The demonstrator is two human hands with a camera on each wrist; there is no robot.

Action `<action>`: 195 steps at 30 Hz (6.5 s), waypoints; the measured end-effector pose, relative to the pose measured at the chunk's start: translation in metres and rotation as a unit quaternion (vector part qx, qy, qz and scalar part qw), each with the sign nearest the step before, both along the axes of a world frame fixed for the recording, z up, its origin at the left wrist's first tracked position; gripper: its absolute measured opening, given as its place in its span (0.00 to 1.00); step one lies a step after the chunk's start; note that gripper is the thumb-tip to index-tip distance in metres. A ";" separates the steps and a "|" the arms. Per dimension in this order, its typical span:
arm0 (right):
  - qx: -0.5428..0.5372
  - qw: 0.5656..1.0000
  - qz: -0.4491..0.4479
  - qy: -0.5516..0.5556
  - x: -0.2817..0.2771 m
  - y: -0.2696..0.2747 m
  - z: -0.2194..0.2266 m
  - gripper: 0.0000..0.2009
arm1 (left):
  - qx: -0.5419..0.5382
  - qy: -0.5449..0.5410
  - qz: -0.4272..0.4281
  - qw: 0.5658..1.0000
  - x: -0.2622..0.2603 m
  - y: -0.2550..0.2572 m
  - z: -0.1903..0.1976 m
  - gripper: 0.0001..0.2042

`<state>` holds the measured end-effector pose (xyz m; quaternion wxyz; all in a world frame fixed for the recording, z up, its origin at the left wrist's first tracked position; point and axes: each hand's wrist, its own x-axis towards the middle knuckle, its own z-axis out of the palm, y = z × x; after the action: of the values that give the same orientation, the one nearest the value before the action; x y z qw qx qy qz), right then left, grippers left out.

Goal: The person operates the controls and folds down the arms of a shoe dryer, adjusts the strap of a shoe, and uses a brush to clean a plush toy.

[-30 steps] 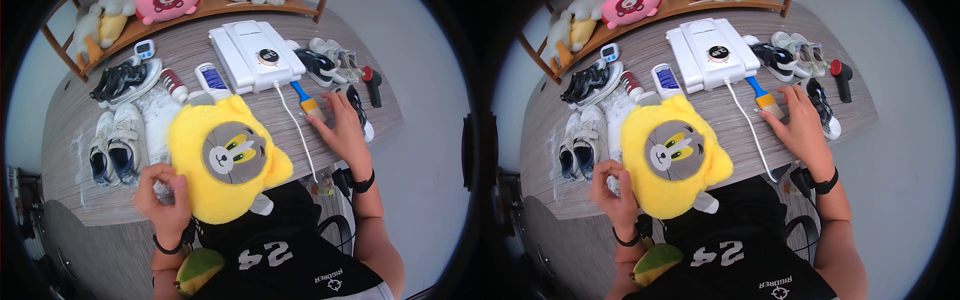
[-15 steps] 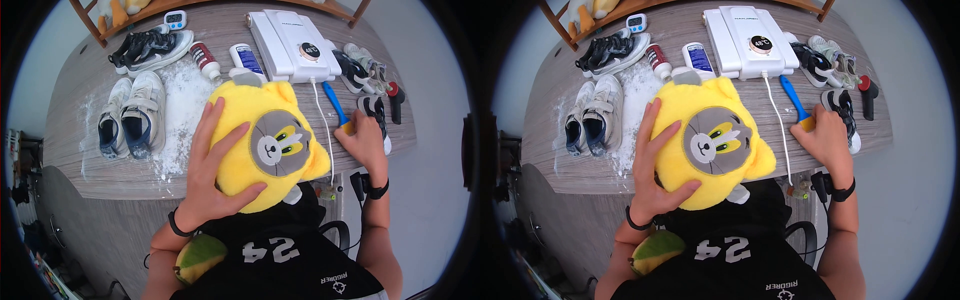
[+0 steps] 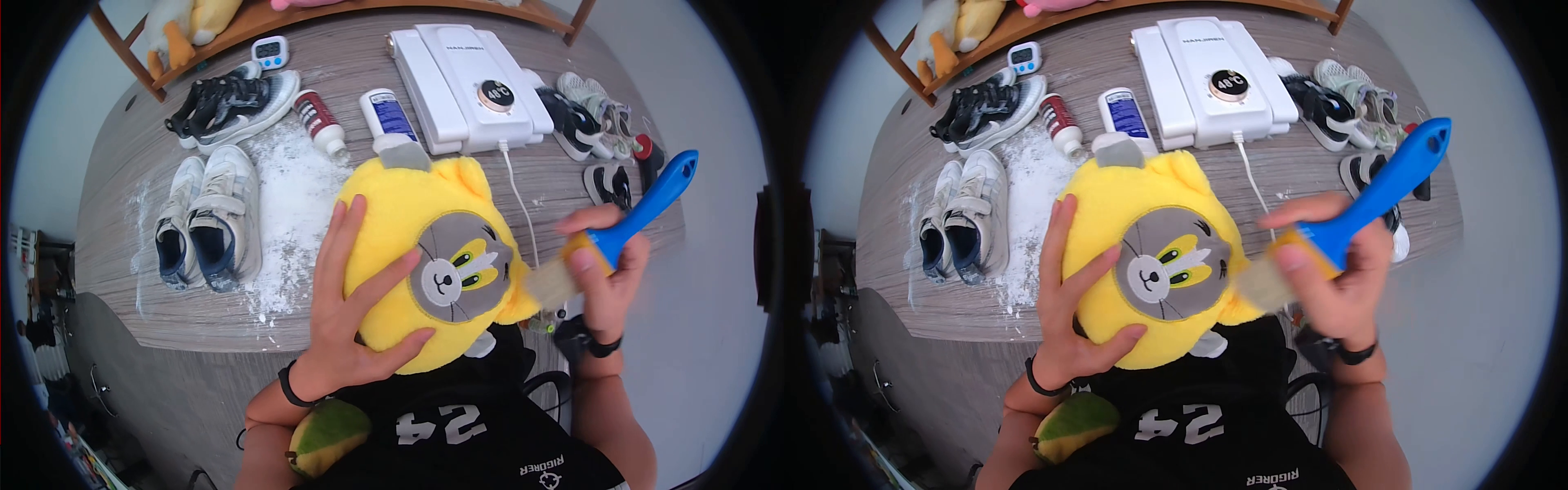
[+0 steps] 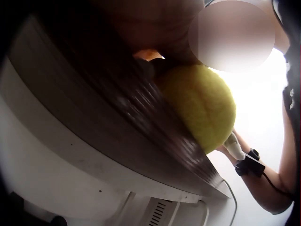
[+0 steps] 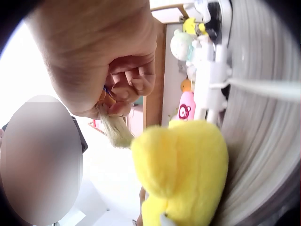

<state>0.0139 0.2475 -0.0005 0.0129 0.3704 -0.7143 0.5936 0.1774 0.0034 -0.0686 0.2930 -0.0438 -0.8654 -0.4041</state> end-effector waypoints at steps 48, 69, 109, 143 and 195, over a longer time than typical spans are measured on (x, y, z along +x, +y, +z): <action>0.026 0.985 0.111 0.132 0.025 -0.037 -0.022 0.10 | 0.002 -0.001 0.007 1.000 -0.003 0.002 0.003 0.31; 0.006 0.989 0.009 0.146 -0.003 -0.031 -0.023 0.07 | 0.046 -0.097 -0.060 0.992 0.001 -0.037 0.036 0.31; 0.017 0.990 0.136 0.034 -0.016 -0.066 -0.020 0.05 | -0.071 -0.132 -0.001 0.989 -0.031 0.001 0.039 0.45; -0.009 0.998 0.003 0.055 -0.021 -0.056 -0.030 0.18 | 0.002 -0.170 0.002 0.985 -0.022 -0.009 0.044 0.43; -0.016 0.991 -0.040 0.123 -0.027 -0.060 -0.032 0.10 | -0.025 -0.152 -0.004 0.988 -0.031 -0.009 0.045 0.45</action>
<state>-0.0128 0.1874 -0.0326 0.1303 0.4118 -0.7120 0.5536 0.1465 -0.0059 -0.0240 0.1557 0.0076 -0.9094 -0.3857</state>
